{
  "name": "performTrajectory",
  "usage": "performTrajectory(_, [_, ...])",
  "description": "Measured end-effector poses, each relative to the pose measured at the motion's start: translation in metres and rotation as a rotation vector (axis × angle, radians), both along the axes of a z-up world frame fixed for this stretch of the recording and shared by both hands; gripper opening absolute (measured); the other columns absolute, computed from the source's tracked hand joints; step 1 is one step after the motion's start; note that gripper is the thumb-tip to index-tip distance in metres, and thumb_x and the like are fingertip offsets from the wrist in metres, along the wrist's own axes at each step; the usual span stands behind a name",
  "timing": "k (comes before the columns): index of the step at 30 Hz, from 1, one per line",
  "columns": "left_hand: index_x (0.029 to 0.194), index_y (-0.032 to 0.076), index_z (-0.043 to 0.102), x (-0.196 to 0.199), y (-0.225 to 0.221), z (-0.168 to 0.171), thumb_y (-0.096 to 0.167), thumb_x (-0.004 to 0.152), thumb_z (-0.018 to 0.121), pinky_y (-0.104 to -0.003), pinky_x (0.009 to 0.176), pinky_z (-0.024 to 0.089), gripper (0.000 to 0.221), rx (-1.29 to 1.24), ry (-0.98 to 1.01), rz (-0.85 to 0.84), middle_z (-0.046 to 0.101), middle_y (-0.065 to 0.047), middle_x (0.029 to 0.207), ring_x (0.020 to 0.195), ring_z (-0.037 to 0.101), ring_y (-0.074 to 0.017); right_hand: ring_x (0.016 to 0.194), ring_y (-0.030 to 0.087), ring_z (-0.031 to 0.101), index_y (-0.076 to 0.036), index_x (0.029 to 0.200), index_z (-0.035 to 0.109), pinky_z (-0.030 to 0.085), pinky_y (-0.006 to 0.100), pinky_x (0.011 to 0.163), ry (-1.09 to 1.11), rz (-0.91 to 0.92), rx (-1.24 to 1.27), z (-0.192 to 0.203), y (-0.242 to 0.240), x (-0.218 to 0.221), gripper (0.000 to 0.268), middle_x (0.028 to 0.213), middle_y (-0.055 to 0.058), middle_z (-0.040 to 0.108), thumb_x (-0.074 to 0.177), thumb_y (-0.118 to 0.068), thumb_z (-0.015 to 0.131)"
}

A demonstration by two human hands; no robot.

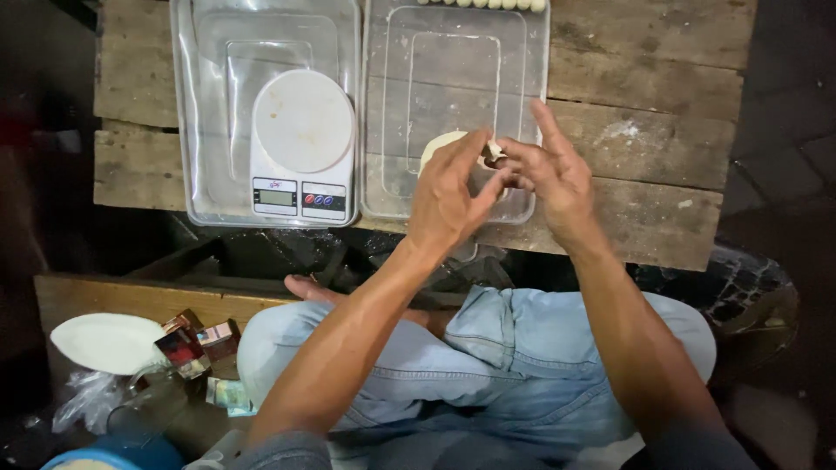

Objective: Pinching off small pieces of dough, rolling them into balls, and arranging them in a tray

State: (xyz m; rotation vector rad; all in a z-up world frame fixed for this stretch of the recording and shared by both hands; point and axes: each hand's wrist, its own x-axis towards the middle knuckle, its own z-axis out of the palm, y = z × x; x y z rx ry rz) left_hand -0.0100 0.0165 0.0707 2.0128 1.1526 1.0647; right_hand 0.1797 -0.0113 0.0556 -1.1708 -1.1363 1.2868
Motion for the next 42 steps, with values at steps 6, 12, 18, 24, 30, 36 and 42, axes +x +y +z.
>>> performTrajectory(6, [0.113,0.022,0.077,-0.006,0.01,-0.019,0.035,0.091,0.08,-0.032,0.086,0.062,0.026,-0.225,-0.22,0.161,0.071,-0.002,0.105,0.098,0.076,-0.0255,0.13,0.034,0.06,-0.009,0.167,0.009,0.054,0.046,0.103,0.066,0.156,-0.067,-0.006,-0.006,-0.006,0.088,0.148,0.027,0.055,0.103,-0.061,0.039])
performTrajectory(12, [0.11,0.006,0.075,-0.037,0.039,-0.02,0.008,0.091,0.072,-0.047,0.084,0.059,0.02,-0.207,-0.24,0.183,0.071,-0.019,0.099,0.097,0.071,-0.0418,0.11,0.04,0.07,0.0,0.161,0.03,0.062,0.043,0.086,-0.205,-0.041,0.09,0.012,-0.003,-0.013,0.058,0.132,0.034,0.063,0.115,-0.033,0.046])
performTrajectory(18, [0.102,0.0,0.074,-0.099,0.068,-0.003,-0.003,0.086,0.069,-0.028,0.078,0.061,0.018,-0.181,0.068,0.55,0.066,-0.01,0.097,0.08,0.069,-0.0184,0.09,0.021,0.074,0.001,0.141,0.057,0.062,0.026,0.075,-0.157,-0.163,0.072,0.002,0.001,-0.007,0.035,0.11,0.017,0.073,0.111,-0.016,0.056])
performTrajectory(24, [0.09,0.013,0.078,-0.132,0.081,-0.057,0.004,0.082,0.077,-0.039,0.072,0.06,0.012,-0.151,0.332,0.719,0.069,-0.005,0.086,0.08,0.073,-0.0273,0.094,0.017,0.075,-0.004,0.135,0.061,0.062,0.024,0.079,-0.126,-0.127,-0.027,-0.001,-0.001,-0.01,0.035,0.109,0.016,0.074,0.111,-0.029,0.056])
performTrajectory(30, [0.108,0.003,0.076,-0.137,0.08,-0.057,0.002,0.087,0.07,-0.053,0.08,0.058,0.021,-0.1,0.177,0.728,0.068,-0.021,0.097,0.093,0.07,-0.0434,0.091,0.017,0.074,-0.002,0.131,0.064,0.062,0.026,0.077,-0.151,-0.162,0.024,0.0,0.0,-0.011,0.029,0.106,0.016,0.074,0.111,-0.022,0.06])
performTrajectory(36, [0.093,0.011,0.078,-0.13,0.073,-0.05,0.012,0.081,0.08,-0.044,0.07,0.061,0.013,-0.157,0.449,0.736,0.062,-0.007,0.093,0.083,0.069,-0.0328,0.082,0.022,0.072,0.007,0.124,0.067,0.063,0.033,0.075,-0.206,-0.183,0.069,0.015,-0.002,-0.023,0.023,0.099,0.022,0.073,0.108,-0.008,0.066])
performTrajectory(42, [0.097,-0.001,0.069,-0.075,0.057,-0.01,0.007,0.086,0.074,-0.045,0.067,0.056,0.014,-0.334,-0.146,0.452,0.068,-0.023,0.085,0.076,0.071,-0.0366,0.072,0.017,0.07,0.003,0.117,0.074,0.061,0.028,0.062,-0.261,-0.182,0.116,-0.006,0.001,-0.025,0.025,0.094,0.018,0.073,0.094,-0.003,0.081])
